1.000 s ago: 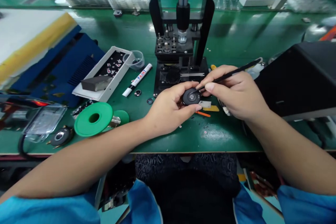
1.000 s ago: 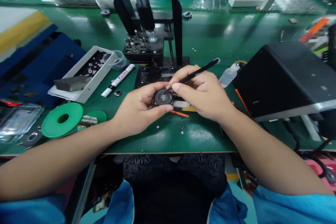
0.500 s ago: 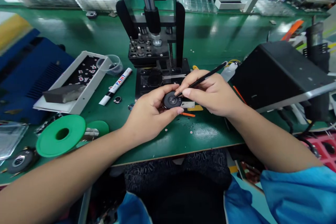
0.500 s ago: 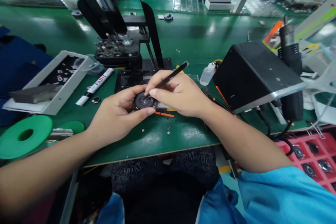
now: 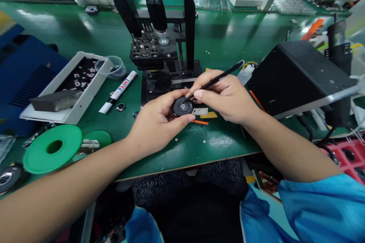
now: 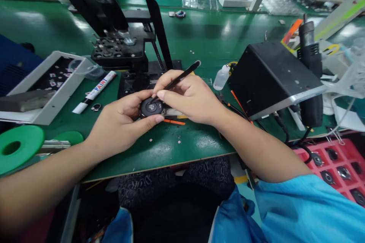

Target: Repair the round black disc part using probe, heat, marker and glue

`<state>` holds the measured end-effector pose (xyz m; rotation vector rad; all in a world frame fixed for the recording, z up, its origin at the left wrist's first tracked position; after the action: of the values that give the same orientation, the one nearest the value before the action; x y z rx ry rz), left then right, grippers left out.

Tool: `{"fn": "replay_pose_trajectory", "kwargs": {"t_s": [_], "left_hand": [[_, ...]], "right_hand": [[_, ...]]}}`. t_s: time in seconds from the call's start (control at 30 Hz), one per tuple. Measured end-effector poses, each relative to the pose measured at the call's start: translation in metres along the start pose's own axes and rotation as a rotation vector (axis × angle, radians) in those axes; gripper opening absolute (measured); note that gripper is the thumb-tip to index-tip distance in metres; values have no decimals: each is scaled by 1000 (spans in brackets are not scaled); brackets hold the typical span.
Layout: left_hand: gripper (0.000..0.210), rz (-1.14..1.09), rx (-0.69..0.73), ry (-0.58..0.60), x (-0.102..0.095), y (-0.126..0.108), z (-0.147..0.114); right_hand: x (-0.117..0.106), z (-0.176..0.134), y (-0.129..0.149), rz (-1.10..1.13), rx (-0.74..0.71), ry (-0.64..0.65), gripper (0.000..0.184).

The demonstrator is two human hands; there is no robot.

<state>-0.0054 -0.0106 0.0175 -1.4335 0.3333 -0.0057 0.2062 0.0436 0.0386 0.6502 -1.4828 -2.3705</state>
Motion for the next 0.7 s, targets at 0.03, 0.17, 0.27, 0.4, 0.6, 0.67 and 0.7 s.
{"fn": "replay_pose_trajectory", "kwargs": {"t_s": [0.03,0.17,0.27,0.4,0.6,0.67,0.7], "left_hand": [[64,7,9,4,0,0,0],[61,31,26,6,-2,-1,-2],[62,18,33,5,-3,-1,-2],[62,-20,26,26,0,0,-1],[68,-77,-14,18,0,-2,0],[68,-91,-14,20,1,-2,0],[68,-90,-12,21,1,-3,-1]], "right_hand": [[0,0,1,-3,-4,7,8],[-1,1,1,-11,-6,9,8],[-2,0,1,25,-9,12,6],[-2,0,3,47,-10,55,7],[0,-2,7,-39,7,0,5],[0,-2,7,-51,2,17,6],[0,-2,7,-51,4,14,7]]}}
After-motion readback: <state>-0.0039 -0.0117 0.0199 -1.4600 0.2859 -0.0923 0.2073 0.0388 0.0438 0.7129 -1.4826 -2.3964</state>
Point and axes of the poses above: each hand's wrist, its own z-axis towards the middle knuckle, its own x-axis out of the palm, y = z × x, the point moved 2 cm from there along z, towards the middle knuckle, and after that the axes turned 8 degrees about -z, right-handed, at the moved point
